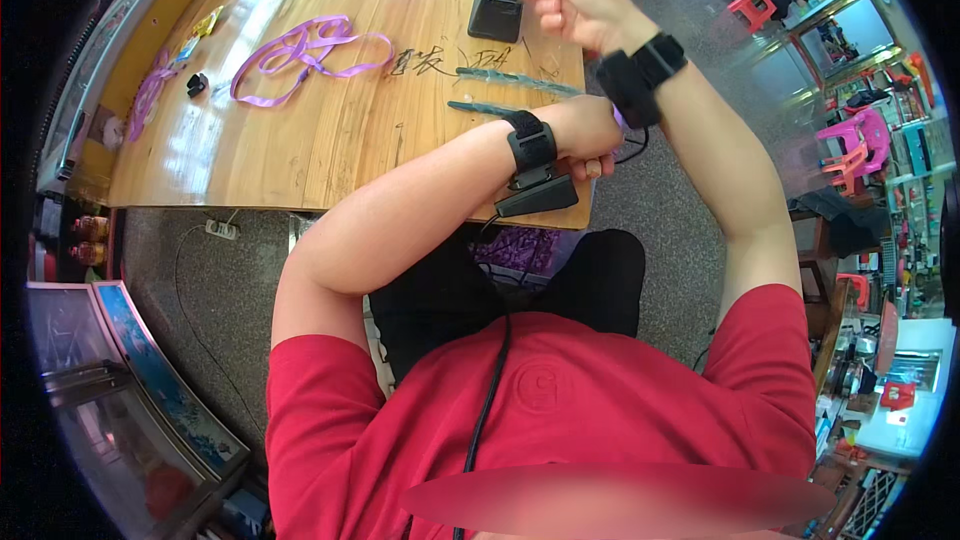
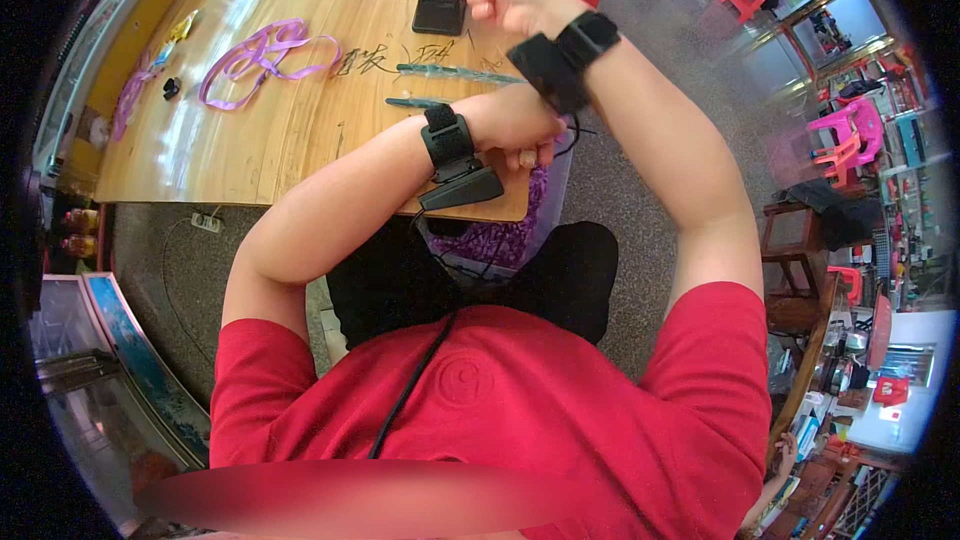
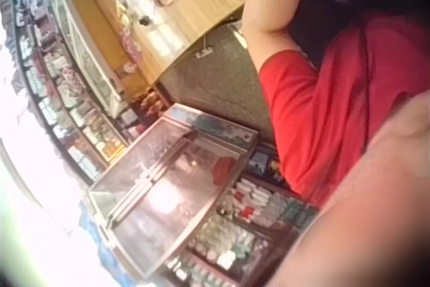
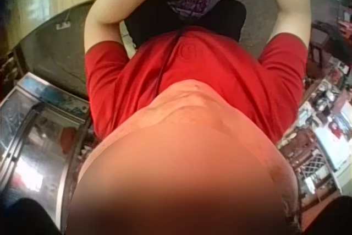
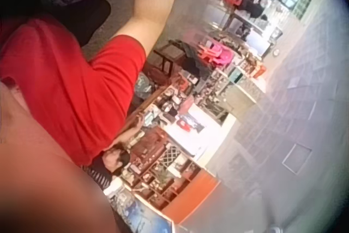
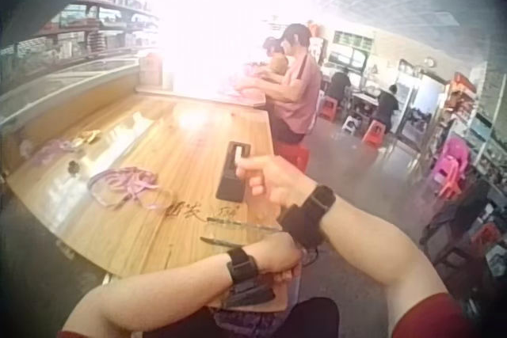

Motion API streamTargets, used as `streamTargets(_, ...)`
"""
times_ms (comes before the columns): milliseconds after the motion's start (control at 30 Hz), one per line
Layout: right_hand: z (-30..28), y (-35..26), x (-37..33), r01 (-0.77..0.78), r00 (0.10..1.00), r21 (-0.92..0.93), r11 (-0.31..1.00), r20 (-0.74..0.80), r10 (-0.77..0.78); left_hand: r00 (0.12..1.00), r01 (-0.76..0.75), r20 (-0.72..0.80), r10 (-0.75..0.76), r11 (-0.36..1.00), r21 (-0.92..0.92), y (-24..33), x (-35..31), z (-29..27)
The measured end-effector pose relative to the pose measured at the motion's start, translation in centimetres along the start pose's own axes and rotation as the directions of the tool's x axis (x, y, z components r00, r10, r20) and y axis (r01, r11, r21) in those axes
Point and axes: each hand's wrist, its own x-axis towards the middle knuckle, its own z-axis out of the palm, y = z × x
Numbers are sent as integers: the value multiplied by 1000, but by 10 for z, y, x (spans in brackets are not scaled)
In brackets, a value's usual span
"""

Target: Measuring and cutting purple elastic ribbons against a ruler at a factory workbench.

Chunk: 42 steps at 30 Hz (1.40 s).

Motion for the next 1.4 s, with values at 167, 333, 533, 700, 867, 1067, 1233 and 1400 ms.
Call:
streamTargets(167,-12,36,-8,-281,959,33,959,-20,282,1000,-21,18,22,999,-40,-11,17,6)
streamTargets(333,-17,35,-15,-200,979,-93,975,-50,196,997,22,80,-18,999,-45,8,-7,-2)
streamTargets(533,-75,5,-76,-14,992,-345,939,113,56,976,141,187,-115,981,-132,18,-18,-7)
streamTargets(700,-97,12,-112,-51,979,-816,575,74,191,985,104,150,-81,983,-151,9,-13,-9)
streamTargets(867,-104,23,-112,136,974,-870,474,204,95,979,128,178,-100,980,-152,8,-9,-9)
streamTargets(1067,-99,20,-115,115,982,-905,409,166,92,985,111,147,-88,982,-155,18,-17,-8)
streamTargets(1233,-102,26,-117,200,974,-898,393,225,19,987,127,118,-107,976,-175,19,-19,-5)
streamTargets(1400,-104,32,-120,228,972,-870,438,230,-48,985,120,139,-98,981,-153,18,-17,-7)
